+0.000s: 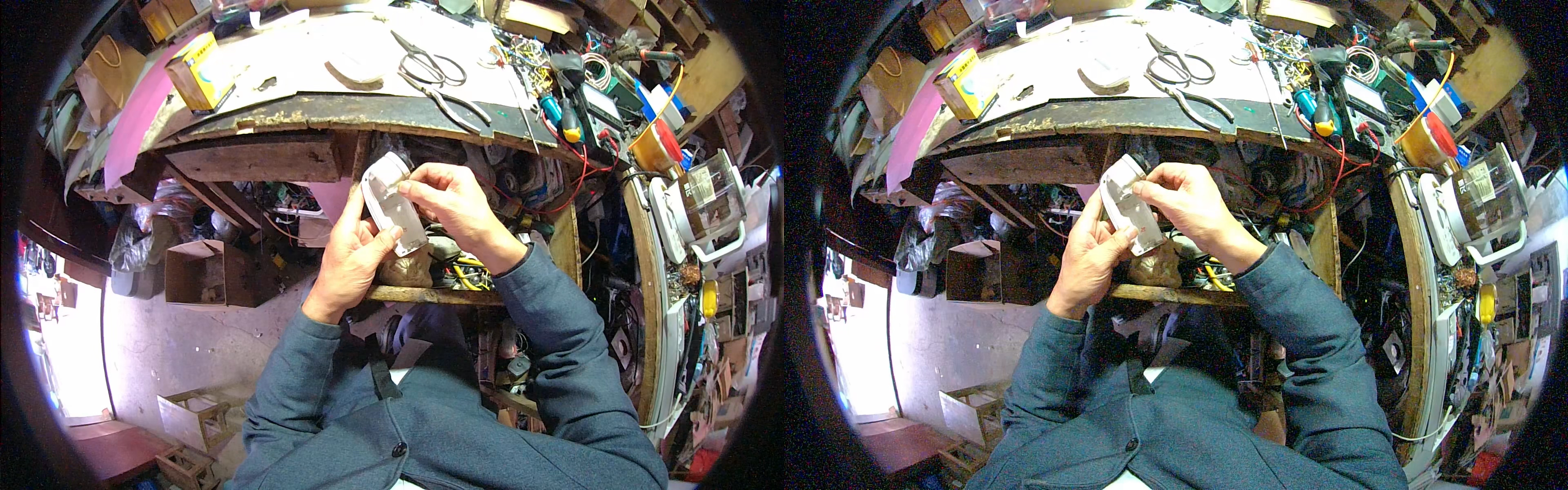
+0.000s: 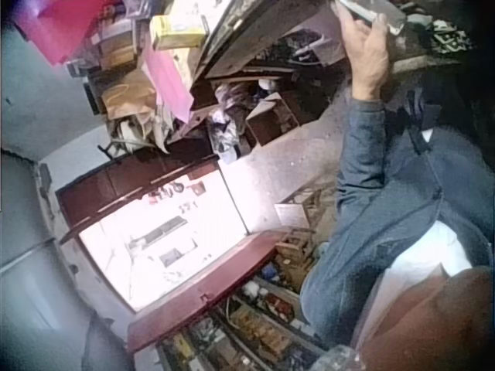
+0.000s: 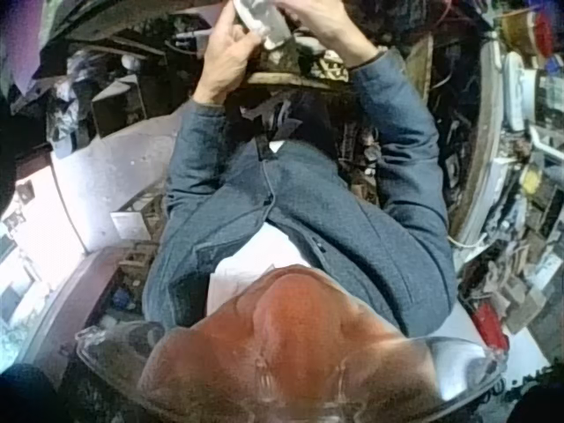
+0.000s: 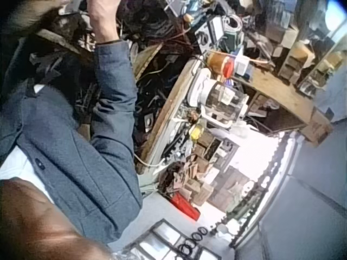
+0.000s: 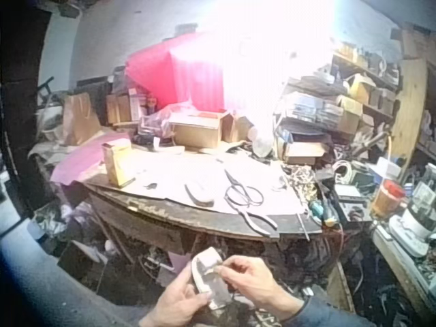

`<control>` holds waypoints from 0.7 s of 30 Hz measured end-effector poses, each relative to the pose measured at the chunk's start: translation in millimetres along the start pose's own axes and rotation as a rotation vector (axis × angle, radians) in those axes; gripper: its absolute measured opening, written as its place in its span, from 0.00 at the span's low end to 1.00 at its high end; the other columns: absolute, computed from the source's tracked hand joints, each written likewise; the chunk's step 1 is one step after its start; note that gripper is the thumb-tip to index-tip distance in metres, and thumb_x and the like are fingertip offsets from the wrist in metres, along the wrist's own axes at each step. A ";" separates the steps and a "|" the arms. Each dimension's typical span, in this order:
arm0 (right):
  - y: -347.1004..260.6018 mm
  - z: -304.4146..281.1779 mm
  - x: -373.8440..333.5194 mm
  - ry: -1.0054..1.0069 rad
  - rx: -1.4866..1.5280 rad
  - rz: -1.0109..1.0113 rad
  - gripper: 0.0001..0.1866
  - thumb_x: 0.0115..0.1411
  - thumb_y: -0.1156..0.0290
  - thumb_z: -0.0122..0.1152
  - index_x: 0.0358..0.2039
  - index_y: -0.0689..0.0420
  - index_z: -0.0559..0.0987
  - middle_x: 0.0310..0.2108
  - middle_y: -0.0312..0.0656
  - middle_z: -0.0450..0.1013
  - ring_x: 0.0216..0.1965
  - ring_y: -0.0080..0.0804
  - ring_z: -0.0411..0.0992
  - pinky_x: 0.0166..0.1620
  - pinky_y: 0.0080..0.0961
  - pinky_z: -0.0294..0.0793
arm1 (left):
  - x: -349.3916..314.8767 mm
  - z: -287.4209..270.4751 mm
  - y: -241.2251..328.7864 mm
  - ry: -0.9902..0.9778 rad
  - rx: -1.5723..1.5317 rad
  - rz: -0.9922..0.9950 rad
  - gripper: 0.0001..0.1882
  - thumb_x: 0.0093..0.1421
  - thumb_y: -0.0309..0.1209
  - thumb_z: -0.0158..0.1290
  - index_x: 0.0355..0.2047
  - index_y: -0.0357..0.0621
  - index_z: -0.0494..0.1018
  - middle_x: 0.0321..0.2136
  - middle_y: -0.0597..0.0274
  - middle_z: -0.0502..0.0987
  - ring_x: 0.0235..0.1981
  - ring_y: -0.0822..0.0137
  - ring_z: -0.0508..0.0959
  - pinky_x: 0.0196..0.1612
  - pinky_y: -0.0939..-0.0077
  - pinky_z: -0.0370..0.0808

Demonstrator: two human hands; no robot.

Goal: The person assembles a small white electronic device by hand, inserting a cylindrical component and connecting red and black wires. They then place the assembled unit into a black zippered pouch.

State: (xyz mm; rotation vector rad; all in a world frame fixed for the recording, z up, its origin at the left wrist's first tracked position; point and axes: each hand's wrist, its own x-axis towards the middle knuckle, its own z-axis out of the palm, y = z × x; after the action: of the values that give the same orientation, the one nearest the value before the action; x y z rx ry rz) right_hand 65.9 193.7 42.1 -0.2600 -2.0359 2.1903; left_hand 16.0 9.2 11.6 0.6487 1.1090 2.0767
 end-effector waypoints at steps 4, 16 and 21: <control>-1.3 0.6 -0.7 0.023 -0.051 0.000 0.08 0.65 0.67 0.69 0.36 0.58 0.85 0.24 0.26 0.73 0.23 0.10 0.62 0.26 0.14 0.57 | -0.5 -3.6 -2.3 0.008 0.013 -0.030 0.38 0.68 0.19 0.55 0.74 0.42 0.50 0.52 0.54 0.77 0.47 0.68 0.81 0.48 0.74 0.82; 6.3 -3.5 6.3 0.057 0.109 0.235 0.15 0.63 0.59 0.71 0.33 0.58 0.83 0.24 0.30 0.75 0.19 0.12 0.63 0.23 0.16 0.58 | 4.9 -2.3 9.3 -0.020 -0.147 -0.150 0.33 0.69 0.26 0.56 0.70 0.41 0.56 0.53 0.52 0.78 0.49 0.57 0.84 0.48 0.59 0.86; 1.6 -0.3 5.1 0.047 0.120 0.266 0.15 0.64 0.59 0.71 0.35 0.60 0.83 0.26 0.34 0.78 0.23 0.17 0.73 0.25 0.17 0.70 | 5.1 0.4 5.0 0.002 -0.133 -0.093 0.31 0.70 0.26 0.55 0.70 0.42 0.55 0.52 0.49 0.79 0.46 0.55 0.85 0.49 0.57 0.86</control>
State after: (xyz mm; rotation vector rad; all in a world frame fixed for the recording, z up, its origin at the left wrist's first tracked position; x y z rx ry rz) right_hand 61.0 195.0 40.3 -0.5931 -1.9317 2.4215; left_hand 11.3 11.3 16.6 0.5203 0.9745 2.0513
